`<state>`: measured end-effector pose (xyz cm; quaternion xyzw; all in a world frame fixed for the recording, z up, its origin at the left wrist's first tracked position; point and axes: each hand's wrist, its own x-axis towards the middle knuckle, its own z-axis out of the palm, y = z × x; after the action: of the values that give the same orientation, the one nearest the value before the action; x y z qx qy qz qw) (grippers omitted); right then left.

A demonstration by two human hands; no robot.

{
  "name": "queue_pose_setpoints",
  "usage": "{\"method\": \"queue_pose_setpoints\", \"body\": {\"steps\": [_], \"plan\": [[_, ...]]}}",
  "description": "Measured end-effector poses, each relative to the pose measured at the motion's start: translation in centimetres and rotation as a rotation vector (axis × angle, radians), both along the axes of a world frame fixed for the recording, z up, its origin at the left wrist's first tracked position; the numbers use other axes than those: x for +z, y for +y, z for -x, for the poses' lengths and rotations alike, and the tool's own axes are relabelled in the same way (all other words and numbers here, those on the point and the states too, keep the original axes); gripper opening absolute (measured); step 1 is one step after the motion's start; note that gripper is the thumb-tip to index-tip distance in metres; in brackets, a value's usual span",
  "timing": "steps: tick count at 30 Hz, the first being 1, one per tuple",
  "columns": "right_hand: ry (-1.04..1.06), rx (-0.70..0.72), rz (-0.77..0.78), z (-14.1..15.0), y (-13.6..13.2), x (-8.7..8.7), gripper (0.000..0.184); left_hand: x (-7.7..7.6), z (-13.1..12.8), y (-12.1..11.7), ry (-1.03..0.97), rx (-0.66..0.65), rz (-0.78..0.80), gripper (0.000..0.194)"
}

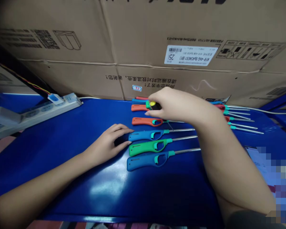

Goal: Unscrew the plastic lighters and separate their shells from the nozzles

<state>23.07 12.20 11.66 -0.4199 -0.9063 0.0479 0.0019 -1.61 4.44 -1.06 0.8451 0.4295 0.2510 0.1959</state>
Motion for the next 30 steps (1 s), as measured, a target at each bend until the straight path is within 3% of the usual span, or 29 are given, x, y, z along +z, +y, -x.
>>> {"method": "queue_pose_setpoints", "body": {"steps": [5,12,15,20,22,27,30], "plan": [[-0.186,-0.235,0.066,-3.1,1.1,1.1,0.027,0.1,0.1,0.2,-0.004,0.015,-0.018,0.031],[0.010,-0.112,0.025,-6.4,4.4,-1.9,0.016,0.1,-0.2,0.8,0.051,0.048,0.028,0.033],[0.048,-0.075,-0.028,-6.5,4.8,-2.0,0.007,0.2,-0.2,1.7,0.090,0.061,0.020,0.032],[-0.027,-0.260,0.031,-5.5,3.5,-0.3,0.005,0.9,-0.3,3.5,0.184,0.040,-0.012,0.030],[-0.028,-0.268,0.051,-4.9,3.4,-0.1,0.006,1.4,-0.3,4.2,0.202,0.036,-0.021,0.032],[0.039,-0.149,0.032,-3.6,5.3,-2.5,0.026,1.6,-0.3,7.3,0.033,0.117,-0.065,0.037],[-0.010,-0.164,0.031,-3.3,6.7,-4.7,0.028,0.7,-0.3,9.9,-0.070,0.247,0.036,0.035]]}}
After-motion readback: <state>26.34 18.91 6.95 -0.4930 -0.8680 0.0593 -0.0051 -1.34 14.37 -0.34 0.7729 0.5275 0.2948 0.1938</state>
